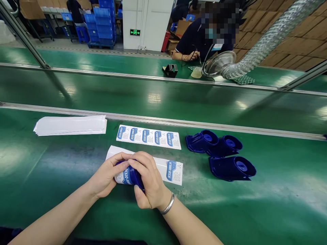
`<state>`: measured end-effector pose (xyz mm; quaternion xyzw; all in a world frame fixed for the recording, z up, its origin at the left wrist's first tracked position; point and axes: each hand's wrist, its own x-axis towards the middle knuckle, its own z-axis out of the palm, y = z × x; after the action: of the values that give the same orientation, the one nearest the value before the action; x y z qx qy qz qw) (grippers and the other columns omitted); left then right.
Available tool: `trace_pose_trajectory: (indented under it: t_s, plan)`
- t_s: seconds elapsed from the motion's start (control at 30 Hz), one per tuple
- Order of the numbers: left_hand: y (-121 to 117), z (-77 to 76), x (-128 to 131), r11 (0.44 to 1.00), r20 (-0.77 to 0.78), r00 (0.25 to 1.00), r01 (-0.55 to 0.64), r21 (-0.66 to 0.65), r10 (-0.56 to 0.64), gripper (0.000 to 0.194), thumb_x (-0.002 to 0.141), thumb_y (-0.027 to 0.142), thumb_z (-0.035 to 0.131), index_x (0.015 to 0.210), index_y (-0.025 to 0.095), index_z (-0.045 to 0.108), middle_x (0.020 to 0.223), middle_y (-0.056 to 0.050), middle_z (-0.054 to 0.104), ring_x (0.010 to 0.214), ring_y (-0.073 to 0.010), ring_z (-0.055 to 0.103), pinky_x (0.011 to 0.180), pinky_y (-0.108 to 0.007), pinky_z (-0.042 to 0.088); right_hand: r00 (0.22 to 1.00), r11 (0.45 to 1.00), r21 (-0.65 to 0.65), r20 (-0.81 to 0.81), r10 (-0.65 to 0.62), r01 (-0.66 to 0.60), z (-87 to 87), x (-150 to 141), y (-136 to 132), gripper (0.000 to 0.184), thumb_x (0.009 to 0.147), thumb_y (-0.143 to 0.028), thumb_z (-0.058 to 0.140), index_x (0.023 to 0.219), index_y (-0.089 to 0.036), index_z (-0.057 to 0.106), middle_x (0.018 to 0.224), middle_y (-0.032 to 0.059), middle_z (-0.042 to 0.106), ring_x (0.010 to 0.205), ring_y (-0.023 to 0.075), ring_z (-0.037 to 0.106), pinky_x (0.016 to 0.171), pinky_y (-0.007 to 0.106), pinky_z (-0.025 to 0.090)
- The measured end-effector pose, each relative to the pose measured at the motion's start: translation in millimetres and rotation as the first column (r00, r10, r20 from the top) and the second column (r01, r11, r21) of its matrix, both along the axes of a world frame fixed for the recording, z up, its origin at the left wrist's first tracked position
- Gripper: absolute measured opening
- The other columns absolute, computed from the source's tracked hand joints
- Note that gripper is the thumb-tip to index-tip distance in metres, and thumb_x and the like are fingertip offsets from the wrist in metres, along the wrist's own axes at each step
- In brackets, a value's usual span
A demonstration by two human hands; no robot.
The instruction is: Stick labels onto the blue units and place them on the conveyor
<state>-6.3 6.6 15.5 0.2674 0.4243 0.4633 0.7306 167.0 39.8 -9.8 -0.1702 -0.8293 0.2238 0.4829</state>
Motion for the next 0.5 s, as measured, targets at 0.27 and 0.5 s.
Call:
trace_pose_trajectory:
  t_s: [0.27,0.5]
  plan:
    - [-4,-11.6,4,0.934,-0.431,0.900,0.100,0.344,0.062,0.050,0.078,0.040,0.083,0.121,0.026,0.062,0.123,-0.007,0.062,0.115,-0.0264,0.059,0.100,-0.044,0.047,0.980,0.958,-0.218,-0.026,-0.198,0.188,-6.6,-7,-12,0.047,0.105,-0.040,0.032,0.150,-0.026,0.039,0.136,0.0110,0.048,0.123,0.0346,0.047,0.105,0.061,0.039]
    - [0,-20.8,6,0.882,-0.704,0.692,0.219,0.417,0.161,0.066,0.071,0.036,0.087,0.128,0.027,0.054,0.122,-0.008,0.057,0.115,-0.0290,0.057,0.100,-0.051,0.049,0.974,0.859,-0.474,-0.014,-0.224,0.191,-4.1,-6,-16,0.048,0.107,-0.044,0.030,0.151,-0.028,0.040,0.139,0.0084,0.048,0.128,0.0314,0.045,0.111,0.055,0.038]
